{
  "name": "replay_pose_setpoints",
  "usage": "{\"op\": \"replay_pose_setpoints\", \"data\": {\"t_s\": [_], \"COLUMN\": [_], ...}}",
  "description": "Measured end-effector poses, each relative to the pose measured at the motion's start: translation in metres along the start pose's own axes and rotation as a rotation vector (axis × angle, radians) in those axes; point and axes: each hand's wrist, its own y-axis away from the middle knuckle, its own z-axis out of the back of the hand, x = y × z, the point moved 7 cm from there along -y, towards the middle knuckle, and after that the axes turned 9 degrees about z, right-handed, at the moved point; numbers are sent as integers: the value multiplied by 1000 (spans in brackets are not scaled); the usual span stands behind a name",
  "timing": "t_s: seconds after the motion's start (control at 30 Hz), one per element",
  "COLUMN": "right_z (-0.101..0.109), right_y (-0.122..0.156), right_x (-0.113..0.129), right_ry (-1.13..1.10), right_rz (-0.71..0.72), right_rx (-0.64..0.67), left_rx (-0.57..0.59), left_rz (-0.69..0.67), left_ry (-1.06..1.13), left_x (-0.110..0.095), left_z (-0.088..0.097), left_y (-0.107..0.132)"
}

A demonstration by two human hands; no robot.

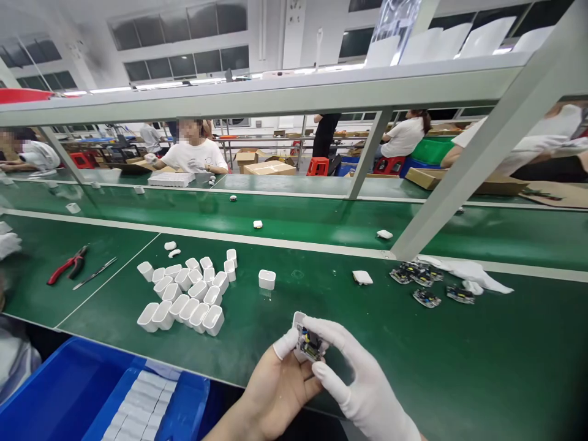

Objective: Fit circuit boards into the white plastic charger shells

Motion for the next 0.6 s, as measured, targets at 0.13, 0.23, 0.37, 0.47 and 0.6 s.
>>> {"op": "replay_pose_setpoints", "data": {"t_s": [0.13, 0.23, 0.37, 0.47, 0.6], "right_z": [-4, -3, -1, -6, -12], "right_y": [0, -1, 3, 7, 7], "right_x": [-10, -9, -16, -23, -20], "right_ry": [-223, -339, -486, -628, -680], "right_rz": [-151, -188, -256, -322, -321], "right_rx": [-3, -14, -72, -62, 12], "left_rx": [-37, -89, -158, -221, -234], "left_rz": [-28, -130, -564, -880, -1166], "left_ry": [-16, -142, -608, -1052, -1502], "left_x": [0, -5, -24, -29, -24], "left_z": [3, 4, 1, -4, -21], "left_y": [0, 3, 18, 32, 41]}}
